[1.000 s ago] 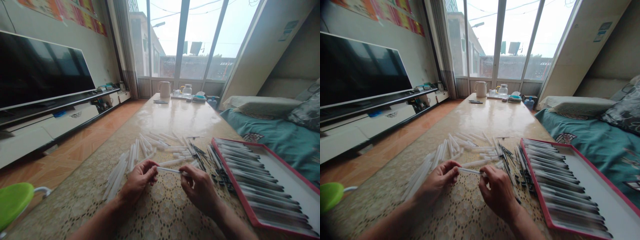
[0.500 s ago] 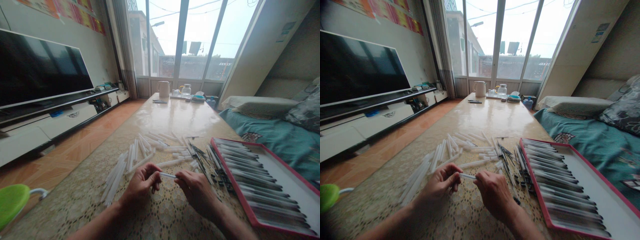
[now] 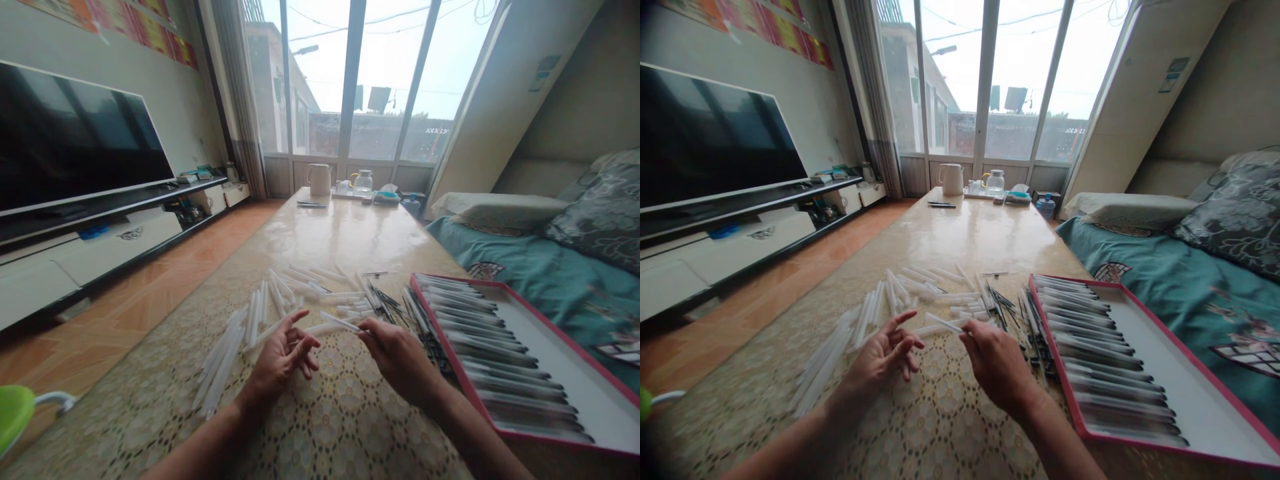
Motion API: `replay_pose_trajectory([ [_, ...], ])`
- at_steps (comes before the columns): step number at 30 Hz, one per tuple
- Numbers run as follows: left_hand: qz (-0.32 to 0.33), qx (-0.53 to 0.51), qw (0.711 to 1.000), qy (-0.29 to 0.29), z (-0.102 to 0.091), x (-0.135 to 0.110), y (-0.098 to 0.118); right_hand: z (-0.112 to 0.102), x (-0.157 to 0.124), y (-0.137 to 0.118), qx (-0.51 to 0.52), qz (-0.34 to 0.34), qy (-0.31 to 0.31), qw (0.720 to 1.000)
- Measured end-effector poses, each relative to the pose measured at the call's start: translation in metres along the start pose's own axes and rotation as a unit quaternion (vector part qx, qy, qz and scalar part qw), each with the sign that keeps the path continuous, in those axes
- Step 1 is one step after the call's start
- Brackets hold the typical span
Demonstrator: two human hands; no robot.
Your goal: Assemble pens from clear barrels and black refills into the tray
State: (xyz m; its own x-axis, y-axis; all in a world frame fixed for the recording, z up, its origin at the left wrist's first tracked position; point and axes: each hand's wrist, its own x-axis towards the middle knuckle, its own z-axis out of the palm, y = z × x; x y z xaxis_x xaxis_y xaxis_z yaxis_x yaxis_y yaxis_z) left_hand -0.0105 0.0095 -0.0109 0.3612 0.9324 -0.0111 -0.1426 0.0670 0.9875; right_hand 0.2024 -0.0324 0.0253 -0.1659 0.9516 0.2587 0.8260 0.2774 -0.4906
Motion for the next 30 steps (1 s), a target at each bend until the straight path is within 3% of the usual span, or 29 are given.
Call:
replay_pose_trajectory([
  [5,-0.016,-0.009,0.999,0.034,0.000,-0.001,0.004,-0.055,0.000,0.030,-0.115,0.084,0.026,0.990],
  [10,-0.025,0.005,1.000,0.018,0.000,-0.002,0.005,-0.097,-0.012,0.095,-0.208,0.138,0.072,0.966],
  [15,-0.025,0.023,0.999,0.005,0.000,0.000,0.003,-0.111,-0.043,0.158,-0.229,0.160,0.094,0.956],
  [20,-0.033,0.025,0.999,0.003,0.001,-0.001,0.005,-0.109,-0.068,0.191,-0.247,0.177,0.089,0.949],
  [25,-0.035,0.023,0.999,0.001,0.000,0.000,0.005,-0.100,-0.065,0.185,-0.234,0.175,0.118,0.949],
  [30,-0.035,0.037,0.998,-0.023,0.000,0.001,0.003,-0.074,-0.029,0.117,-0.141,0.105,0.166,0.970],
])
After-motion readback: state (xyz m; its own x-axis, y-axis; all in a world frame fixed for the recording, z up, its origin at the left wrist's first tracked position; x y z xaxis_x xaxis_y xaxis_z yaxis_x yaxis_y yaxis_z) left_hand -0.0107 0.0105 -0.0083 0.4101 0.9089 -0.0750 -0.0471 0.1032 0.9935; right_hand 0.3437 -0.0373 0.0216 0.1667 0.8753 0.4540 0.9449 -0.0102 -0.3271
